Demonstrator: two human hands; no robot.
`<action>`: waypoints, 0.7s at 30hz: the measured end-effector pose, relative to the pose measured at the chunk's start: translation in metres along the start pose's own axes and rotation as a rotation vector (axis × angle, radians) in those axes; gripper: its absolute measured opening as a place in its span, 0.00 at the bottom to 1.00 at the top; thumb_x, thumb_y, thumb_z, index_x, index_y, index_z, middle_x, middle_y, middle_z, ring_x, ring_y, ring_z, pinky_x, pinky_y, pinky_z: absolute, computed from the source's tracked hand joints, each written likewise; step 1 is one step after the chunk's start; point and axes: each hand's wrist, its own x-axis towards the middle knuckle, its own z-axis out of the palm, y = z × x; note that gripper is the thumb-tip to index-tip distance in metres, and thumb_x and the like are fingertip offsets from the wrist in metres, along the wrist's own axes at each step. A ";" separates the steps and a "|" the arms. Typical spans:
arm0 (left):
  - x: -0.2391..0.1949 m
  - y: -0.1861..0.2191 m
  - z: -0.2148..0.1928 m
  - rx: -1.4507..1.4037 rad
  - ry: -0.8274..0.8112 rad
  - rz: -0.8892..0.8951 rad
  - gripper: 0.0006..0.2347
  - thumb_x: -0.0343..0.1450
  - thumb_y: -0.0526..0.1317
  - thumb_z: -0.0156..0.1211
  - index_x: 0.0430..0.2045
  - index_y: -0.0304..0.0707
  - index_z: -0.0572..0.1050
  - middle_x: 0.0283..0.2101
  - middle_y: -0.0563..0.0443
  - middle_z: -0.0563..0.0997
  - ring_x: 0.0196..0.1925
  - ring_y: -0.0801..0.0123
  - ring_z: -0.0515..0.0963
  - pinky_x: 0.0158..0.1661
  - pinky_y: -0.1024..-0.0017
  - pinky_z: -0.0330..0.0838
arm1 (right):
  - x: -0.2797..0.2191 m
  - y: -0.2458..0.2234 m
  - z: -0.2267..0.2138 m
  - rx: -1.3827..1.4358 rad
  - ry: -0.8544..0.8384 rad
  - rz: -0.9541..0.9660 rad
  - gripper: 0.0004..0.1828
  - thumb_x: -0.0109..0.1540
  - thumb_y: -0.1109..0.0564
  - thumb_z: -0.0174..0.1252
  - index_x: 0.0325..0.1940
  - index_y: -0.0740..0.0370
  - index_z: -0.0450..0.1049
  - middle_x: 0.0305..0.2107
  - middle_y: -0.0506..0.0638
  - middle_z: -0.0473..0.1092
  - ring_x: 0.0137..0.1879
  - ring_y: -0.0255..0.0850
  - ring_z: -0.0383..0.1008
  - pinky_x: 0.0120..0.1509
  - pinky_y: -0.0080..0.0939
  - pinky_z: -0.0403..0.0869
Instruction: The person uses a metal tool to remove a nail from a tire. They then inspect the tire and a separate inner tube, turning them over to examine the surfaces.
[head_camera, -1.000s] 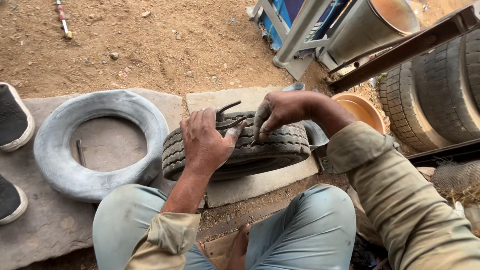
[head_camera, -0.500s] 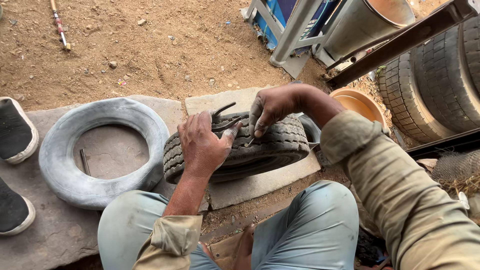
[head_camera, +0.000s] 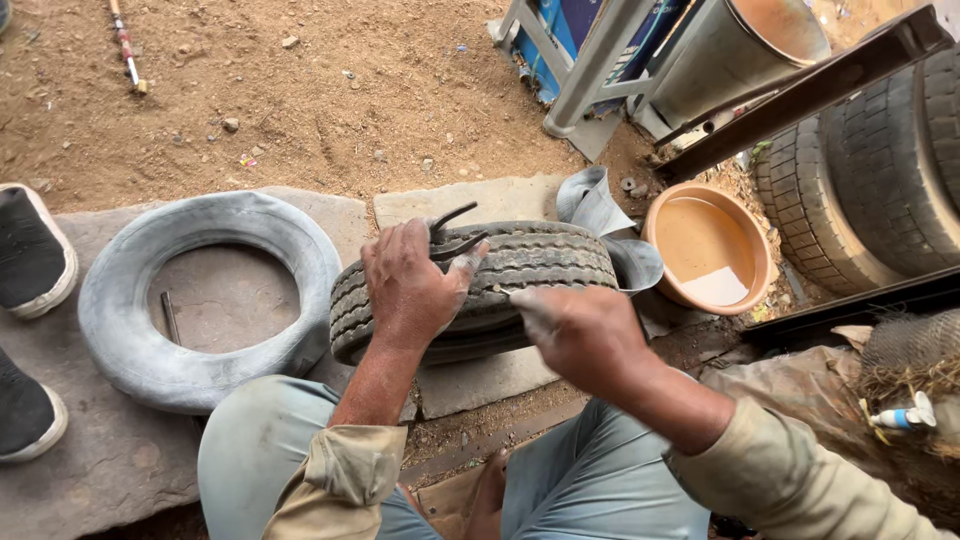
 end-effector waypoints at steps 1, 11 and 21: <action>-0.001 0.001 0.001 -0.004 0.007 0.004 0.24 0.65 0.60 0.69 0.30 0.35 0.73 0.33 0.43 0.77 0.43 0.52 0.76 0.51 0.53 0.62 | 0.003 0.005 -0.006 0.100 -0.024 0.049 0.08 0.59 0.53 0.63 0.42 0.49 0.82 0.29 0.50 0.79 0.32 0.46 0.80 0.36 0.46 0.77; -0.001 0.018 0.008 0.016 -0.104 -0.046 0.24 0.65 0.60 0.66 0.34 0.34 0.74 0.37 0.40 0.76 0.48 0.52 0.74 0.55 0.53 0.59 | 0.096 0.026 -0.037 -0.247 -0.745 -0.004 0.08 0.57 0.52 0.63 0.38 0.45 0.86 0.31 0.52 0.80 0.38 0.50 0.79 0.45 0.51 0.76; -0.004 0.011 0.000 -0.004 -0.082 0.017 0.19 0.61 0.49 0.73 0.32 0.34 0.73 0.37 0.42 0.77 0.47 0.51 0.75 0.53 0.54 0.61 | 0.131 0.090 0.004 0.403 -1.011 0.129 0.14 0.51 0.54 0.73 0.41 0.55 0.86 0.30 0.44 0.82 0.37 0.33 0.79 0.44 0.37 0.76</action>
